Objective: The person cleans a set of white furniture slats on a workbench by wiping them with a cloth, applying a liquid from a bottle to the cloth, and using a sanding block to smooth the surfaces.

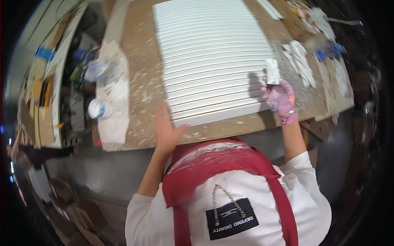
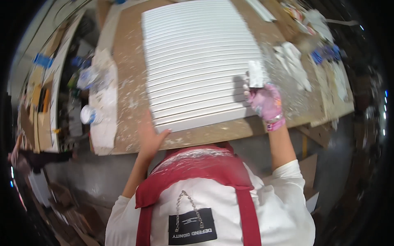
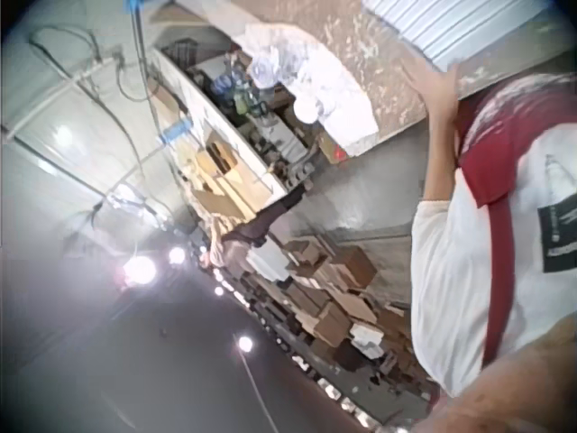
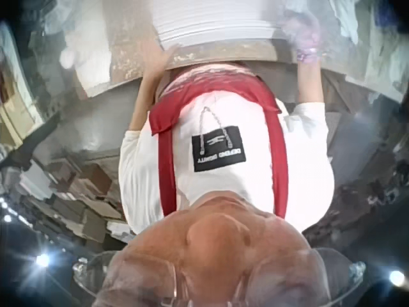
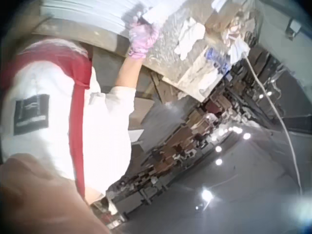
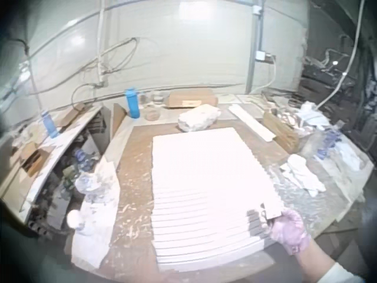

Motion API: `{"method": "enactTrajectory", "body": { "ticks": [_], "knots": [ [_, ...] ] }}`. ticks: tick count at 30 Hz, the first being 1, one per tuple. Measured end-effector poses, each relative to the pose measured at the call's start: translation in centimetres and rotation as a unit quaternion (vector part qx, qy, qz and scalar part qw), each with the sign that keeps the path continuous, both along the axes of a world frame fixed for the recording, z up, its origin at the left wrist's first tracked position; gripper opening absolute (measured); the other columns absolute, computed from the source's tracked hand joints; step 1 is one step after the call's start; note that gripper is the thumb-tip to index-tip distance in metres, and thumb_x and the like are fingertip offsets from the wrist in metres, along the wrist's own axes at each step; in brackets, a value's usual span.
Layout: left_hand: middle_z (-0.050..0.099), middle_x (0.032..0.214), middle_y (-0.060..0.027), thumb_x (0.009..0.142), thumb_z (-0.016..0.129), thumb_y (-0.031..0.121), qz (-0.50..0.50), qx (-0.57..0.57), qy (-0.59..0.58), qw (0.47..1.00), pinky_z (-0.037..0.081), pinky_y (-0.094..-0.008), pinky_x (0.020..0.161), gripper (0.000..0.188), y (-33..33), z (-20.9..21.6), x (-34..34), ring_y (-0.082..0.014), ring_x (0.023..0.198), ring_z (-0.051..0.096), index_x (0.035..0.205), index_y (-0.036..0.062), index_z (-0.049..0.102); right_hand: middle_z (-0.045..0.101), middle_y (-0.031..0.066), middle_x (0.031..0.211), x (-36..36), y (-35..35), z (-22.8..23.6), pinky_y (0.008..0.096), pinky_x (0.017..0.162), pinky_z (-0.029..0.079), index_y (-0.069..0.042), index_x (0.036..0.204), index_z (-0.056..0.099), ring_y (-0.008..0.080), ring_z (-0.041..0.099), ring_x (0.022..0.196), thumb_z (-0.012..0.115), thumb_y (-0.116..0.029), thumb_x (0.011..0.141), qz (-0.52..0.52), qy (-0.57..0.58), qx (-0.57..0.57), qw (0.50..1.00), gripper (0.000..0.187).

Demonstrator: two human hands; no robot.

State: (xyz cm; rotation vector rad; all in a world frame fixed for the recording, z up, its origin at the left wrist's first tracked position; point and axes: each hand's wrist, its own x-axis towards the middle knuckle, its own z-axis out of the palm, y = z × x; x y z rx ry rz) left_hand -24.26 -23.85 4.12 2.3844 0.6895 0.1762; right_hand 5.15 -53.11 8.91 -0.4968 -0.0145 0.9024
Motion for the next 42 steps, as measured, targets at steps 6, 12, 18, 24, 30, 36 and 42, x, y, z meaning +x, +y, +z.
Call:
{"method": "enactTrajectory", "body": {
  "ticks": [6,12,18,24,30,36,42],
  "knots": [
    [0.035,0.143,-0.0284,0.071,0.077,0.029,0.055,-0.029,-0.029,0.998,0.021,-0.0483,0.111,0.096,-0.7,-1.2,0.4,-0.0432,0.133,0.03,0.145,0.0002,0.025,0.059,0.0196,0.117,1.5,-8.4,-2.6,0.0426,0.089,0.05,0.002,0.129,0.047,0.0344,0.058,0.106,0.054,-0.021,0.086,-0.046,-0.026,-0.055,0.997,0.049],
    [0.039,0.141,-0.027,0.072,0.076,0.022,0.063,-0.033,-0.052,0.996,0.028,-0.0426,0.109,0.087,-0.6,-1.6,0.4,-0.0402,0.131,0.037,0.142,-0.0032,0.031,0.056,0.0218,0.114,2.0,-11.0,-3.3,0.0389,0.078,0.048,0.008,0.128,0.044,0.0321,0.057,0.1,0.056,-0.025,0.086,-0.069,-0.007,-0.009,0.998,0.055],
    [0.043,0.138,-0.0263,0.072,0.077,0.032,0.048,0.002,-0.087,0.995,0.029,-0.0465,0.106,0.088,-0.4,-2.2,0.8,-0.0408,0.127,0.04,0.14,-0.0035,0.035,0.051,0.0237,0.125,3.1,-12.2,-5.9,0.0449,0.093,0.045,0.004,0.13,0.044,0.0355,0.052,0.112,0.057,-0.025,0.087,-0.1,-0.007,0.051,0.994,0.053],
    [0.041,0.139,-0.0256,0.069,0.078,0.041,0.021,0.042,-0.044,0.998,0.027,-0.0487,0.105,0.095,0.0,-1.6,0.9,-0.0411,0.128,0.038,0.14,-0.0035,0.034,0.052,0.0195,0.128,2.7,-10.7,-4.4,0.0358,0.091,0.048,0.0,0.133,0.043,0.032,0.056,0.113,0.055,-0.025,0.088,-0.145,-0.062,-0.113,0.981,0.052],
    [0.043,0.138,-0.0211,0.067,0.077,0.049,0.004,0.13,-0.03,0.991,0.027,-0.0524,0.105,0.096,0.0,-1.0,0.2,-0.0417,0.133,0.032,0.139,-0.0009,0.037,0.055,0.0202,0.122,-8.1,5.0,1.4,0.041,0.087,0.05,-0.003,0.125,0.053,0.0333,0.058,0.108,0.058,-0.022,0.083,-0.083,-0.716,-0.431,0.543,0.046],
    [0.039,0.142,-0.0159,0.073,0.073,0.041,-0.056,0.129,-0.038,0.989,0.025,-0.0535,0.104,0.077,1.6,-1.9,-1.0,-0.0384,0.134,0.031,0.135,0.0034,0.045,0.058,0.0149,0.105,-16.8,17.8,2.4,0.0436,0.083,0.045,-0.007,0.129,0.048,0.0317,0.056,0.095,0.059,-0.024,0.083,0.076,-0.841,-0.376,0.382,0.05],
    [0.04,0.144,-0.0126,0.076,0.071,0.043,-0.049,0.122,-0.05,0.99,0.024,-0.0489,0.106,0.068,1.8,-1.3,-1.7,-0.036,0.134,0.031,0.128,0.0028,0.054,0.061,0.0132,0.091,-13.4,17.1,0.8,0.0411,0.066,0.049,-0.008,0.122,0.052,0.0299,0.061,0.08,0.062,-0.02,0.081,-0.022,-0.817,-0.489,0.304,0.044]
  ]
}}
